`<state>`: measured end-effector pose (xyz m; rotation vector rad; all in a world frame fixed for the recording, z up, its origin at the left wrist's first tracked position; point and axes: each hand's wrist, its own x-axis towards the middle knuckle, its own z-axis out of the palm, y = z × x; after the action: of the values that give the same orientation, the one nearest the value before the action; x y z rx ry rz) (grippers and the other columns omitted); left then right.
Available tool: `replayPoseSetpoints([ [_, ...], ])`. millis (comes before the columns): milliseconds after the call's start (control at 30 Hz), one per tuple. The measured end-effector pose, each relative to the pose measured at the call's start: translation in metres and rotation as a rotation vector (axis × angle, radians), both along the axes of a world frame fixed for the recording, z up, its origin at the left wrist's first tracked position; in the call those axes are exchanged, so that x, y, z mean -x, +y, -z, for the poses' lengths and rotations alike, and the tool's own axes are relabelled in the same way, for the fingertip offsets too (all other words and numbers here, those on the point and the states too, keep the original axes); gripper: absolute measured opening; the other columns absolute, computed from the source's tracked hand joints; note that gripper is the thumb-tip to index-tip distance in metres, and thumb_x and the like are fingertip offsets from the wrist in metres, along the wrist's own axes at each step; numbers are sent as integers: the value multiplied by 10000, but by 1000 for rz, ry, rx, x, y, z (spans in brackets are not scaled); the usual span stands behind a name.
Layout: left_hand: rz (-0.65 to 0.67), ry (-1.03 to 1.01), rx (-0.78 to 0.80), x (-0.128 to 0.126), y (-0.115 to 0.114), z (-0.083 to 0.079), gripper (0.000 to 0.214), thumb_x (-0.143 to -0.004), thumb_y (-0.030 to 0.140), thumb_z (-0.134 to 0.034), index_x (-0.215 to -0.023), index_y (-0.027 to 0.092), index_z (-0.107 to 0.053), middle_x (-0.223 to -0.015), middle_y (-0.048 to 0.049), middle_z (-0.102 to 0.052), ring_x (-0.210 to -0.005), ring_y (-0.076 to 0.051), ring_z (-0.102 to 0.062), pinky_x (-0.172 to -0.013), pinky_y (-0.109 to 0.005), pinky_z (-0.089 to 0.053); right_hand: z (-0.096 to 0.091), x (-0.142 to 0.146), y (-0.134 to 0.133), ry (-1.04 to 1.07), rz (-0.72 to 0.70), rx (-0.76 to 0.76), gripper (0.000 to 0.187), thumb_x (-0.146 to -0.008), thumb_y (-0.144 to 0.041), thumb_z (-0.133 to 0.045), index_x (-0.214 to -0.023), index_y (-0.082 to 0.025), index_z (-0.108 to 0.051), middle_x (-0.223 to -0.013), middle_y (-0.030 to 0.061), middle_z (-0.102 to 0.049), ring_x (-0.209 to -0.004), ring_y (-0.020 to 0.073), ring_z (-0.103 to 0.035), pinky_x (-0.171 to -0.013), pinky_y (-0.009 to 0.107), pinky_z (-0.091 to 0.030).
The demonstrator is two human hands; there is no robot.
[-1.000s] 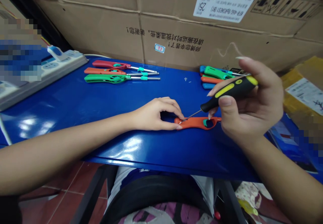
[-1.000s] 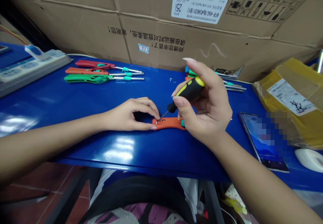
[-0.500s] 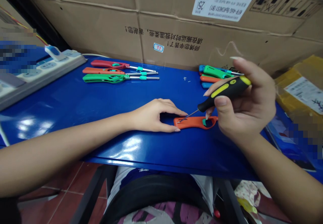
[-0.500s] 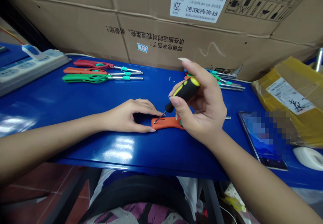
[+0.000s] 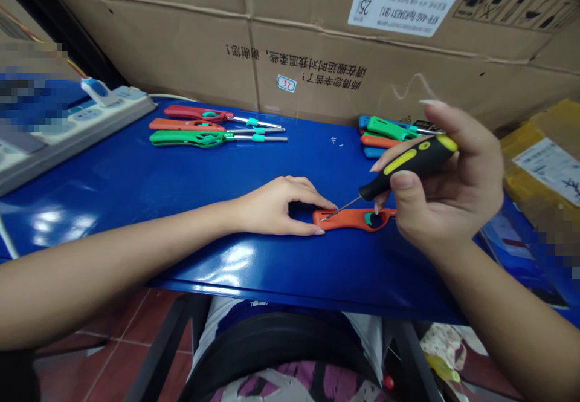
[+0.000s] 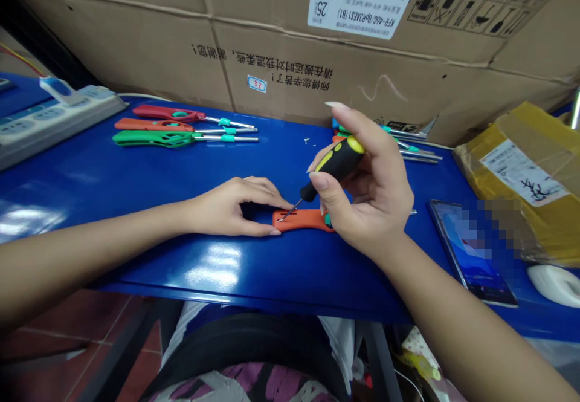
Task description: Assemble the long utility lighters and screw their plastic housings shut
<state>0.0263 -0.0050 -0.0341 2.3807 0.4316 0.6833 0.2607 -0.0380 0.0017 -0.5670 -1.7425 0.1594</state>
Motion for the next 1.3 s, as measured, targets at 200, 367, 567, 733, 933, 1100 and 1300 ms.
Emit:
replayPoseSetpoints([
  [200, -9, -6, 3, -1, -1, 1, 391, -849, 291, -804, -1219, 184, -737, -1163, -65, -772, -1077, -202, -682, -989, -331, -515, 2, 1, 1, 27, -12, -3, 505, -862, -328, -774, -1343, -392, -636, -1325, 11, -651, -751, 190, -747, -549, 337, -669],
  [367, -2, -6, 1, -1, 0, 2, 381, -851, 297, -804, -1212, 190, -740, -1162, -59, -773, -1078, -204, -680, -989, -334, -515, 3, 2, 1, 11, -24, 16, 502, -889, -355, -752, -1368, -399, -610, -1341, 16, -647, -783, 193, -752, -574, 332, -676],
  [567, -3, -1, 2, -1, 0, 1, 401, -845, 303, -811, -1218, 178, -736, -1150, -67, -774, -1076, -207, -678, -984, -336, -519, 3, 3, -1, 6, -30, 15, 558, -849, -418, -792, -1374, -403, -603, -1366, 18, -630, -807, 206, -756, -599, 360, -674],
  [733, -7, -4, 7, -2, 0, 1, 384, -846, 297, -808, -1214, 206, -740, -1161, -57, -773, -1083, -210, -678, -986, -339, -518, 3, 3, -3, 0, -26, 38, 566, -854, -420, -788, -1385, -394, -594, -1333, 27, -642, -800, 204, -754, -576, 344, -658],
  [933, -3, -4, 12, -1, -1, 0, 388, -842, 290, -811, -1212, 193, -742, -1155, -66, -775, -1071, -207, -679, -980, -337, -515, 0, 3, -4, 17, 3, -9, 481, -875, -325, -761, -1334, -402, -640, -1333, 4, -637, -770, 186, -744, -503, 302, -630],
  [1100, 0, -13, 20, -1, -1, 0, 378, -841, 288, -812, -1201, 195, -748, -1149, -70, -776, -1071, -211, -680, -984, -340, -514, -1, 4, -3, 14, 30, -7, 522, -853, -289, -763, -1346, -409, -640, -1257, 12, -675, -747, 198, -726, -383, 279, -578],
  [1300, -1, -15, 24, -1, -1, 1, 364, -840, 289, -811, -1187, 195, -749, -1141, -62, -777, -1068, -202, -673, -987, -337, -514, 2, 2, 1, -19, 23, -53, 560, -860, -237, -726, -1386, -392, -611, -1339, 4, -645, -750, 177, -721, -528, 321, -648],
])
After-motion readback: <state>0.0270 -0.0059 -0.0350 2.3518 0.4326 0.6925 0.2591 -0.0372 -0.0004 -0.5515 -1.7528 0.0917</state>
